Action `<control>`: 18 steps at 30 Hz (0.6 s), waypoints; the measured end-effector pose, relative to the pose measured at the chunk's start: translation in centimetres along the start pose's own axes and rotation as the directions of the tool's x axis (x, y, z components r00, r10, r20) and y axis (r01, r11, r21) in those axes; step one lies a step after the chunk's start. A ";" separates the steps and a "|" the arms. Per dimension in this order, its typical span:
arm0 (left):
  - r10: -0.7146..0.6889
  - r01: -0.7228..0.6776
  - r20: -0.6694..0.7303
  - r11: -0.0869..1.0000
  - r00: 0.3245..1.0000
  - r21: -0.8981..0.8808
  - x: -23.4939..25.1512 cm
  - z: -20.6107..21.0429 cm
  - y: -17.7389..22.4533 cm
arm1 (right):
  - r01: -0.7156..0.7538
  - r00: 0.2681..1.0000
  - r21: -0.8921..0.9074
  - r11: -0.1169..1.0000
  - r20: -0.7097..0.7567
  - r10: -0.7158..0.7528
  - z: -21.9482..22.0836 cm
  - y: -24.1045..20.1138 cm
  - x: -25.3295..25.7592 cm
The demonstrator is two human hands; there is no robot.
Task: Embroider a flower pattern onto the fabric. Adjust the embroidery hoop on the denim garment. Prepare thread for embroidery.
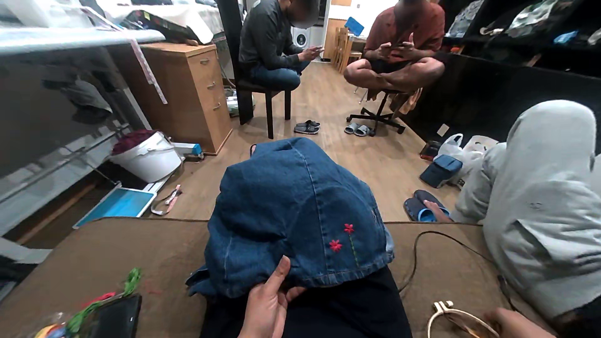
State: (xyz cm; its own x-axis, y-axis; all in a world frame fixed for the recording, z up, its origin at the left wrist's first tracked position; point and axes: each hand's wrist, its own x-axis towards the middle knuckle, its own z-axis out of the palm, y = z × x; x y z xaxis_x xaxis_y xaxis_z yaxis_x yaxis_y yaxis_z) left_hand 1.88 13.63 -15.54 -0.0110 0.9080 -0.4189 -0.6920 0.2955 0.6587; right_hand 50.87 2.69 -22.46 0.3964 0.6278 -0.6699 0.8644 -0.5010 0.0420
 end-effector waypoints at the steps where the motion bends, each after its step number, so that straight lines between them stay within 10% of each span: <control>1: -0.002 0.002 -0.001 1.000 1.000 -0.001 0.0 0.0 0.0 | -0.006 1.000 0.000 1.000 -0.014 0.006 -0.3 -0.4 -0.1; 11: -0.015 0.016 0.011 1.000 1.000 -0.016 0.1 -0.2 0.1 | 0.226 0.938 0.056 0.973 -0.284 -0.201 -6.6 -0.4 -5.6; 18: -0.021 0.021 0.010 1.000 1.000 0.003 0.1 -0.1 0.0 | 0.768 0.461 0.139 0.625 -0.797 -0.389 -10.1 -10.1 -14.6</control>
State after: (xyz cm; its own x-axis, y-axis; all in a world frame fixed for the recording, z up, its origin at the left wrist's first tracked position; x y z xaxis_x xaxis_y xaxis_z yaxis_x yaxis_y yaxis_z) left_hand 1.80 13.70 -15.70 0.0108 0.9045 -0.4263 -0.6898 0.3154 0.6517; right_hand 39.48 4.65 -5.63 0.0930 0.9595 0.2658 0.8018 0.0861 -0.5914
